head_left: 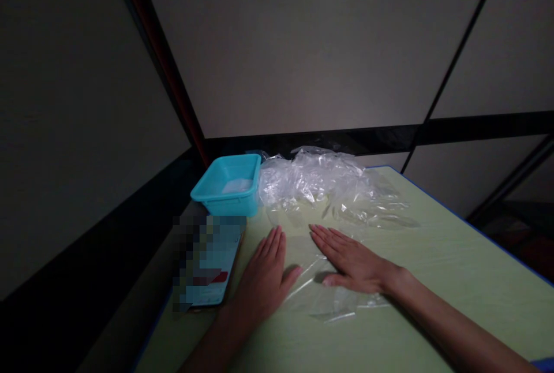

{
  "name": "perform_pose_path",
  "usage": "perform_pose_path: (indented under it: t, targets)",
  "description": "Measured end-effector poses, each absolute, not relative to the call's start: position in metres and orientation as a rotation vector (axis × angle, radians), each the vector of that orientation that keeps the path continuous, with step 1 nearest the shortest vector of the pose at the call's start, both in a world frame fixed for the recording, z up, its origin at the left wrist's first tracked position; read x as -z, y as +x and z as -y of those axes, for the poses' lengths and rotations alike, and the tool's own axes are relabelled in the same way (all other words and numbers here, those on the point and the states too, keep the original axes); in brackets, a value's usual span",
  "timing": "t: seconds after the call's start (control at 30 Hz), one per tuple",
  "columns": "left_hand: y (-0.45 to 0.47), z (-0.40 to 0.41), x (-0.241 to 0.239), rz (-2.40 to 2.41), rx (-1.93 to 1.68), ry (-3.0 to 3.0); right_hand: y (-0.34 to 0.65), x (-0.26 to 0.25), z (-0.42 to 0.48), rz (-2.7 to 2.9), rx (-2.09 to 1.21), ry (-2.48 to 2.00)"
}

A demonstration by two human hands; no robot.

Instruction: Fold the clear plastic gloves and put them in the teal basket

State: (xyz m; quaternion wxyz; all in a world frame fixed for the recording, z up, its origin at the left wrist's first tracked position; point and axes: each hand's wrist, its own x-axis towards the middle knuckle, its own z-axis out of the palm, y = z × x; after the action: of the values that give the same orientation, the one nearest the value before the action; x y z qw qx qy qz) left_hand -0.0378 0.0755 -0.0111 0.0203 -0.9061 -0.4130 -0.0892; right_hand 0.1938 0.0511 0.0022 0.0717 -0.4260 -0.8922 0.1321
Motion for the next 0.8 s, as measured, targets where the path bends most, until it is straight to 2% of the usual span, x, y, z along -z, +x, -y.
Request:
perform_pose_path:
  t: [0.23, 0.43, 0.57, 0.8]
  targets:
    - [-0.042, -0.079, 0.011, 1.314, 0.349, -2.781, 0.202, -0.013, -0.05, 2.563, -0.476, -1.118]
    - [-0.038, -0.072, -0.004, 1.153, 0.847, -2.953, 0.202, -0.039, -0.021, 2.479, -0.519, -0.99]
    - [-0.032, -0.062, -0.01, 0.858, 1.097, -3.178, 0.193, -0.044, 0.002, 2.675, -0.36, -0.98]
    - [-0.021, -0.046, -0.012, 0.529, 0.854, -3.352, 0.182, -0.029, 0.009, 2.806, -0.024, -1.016]
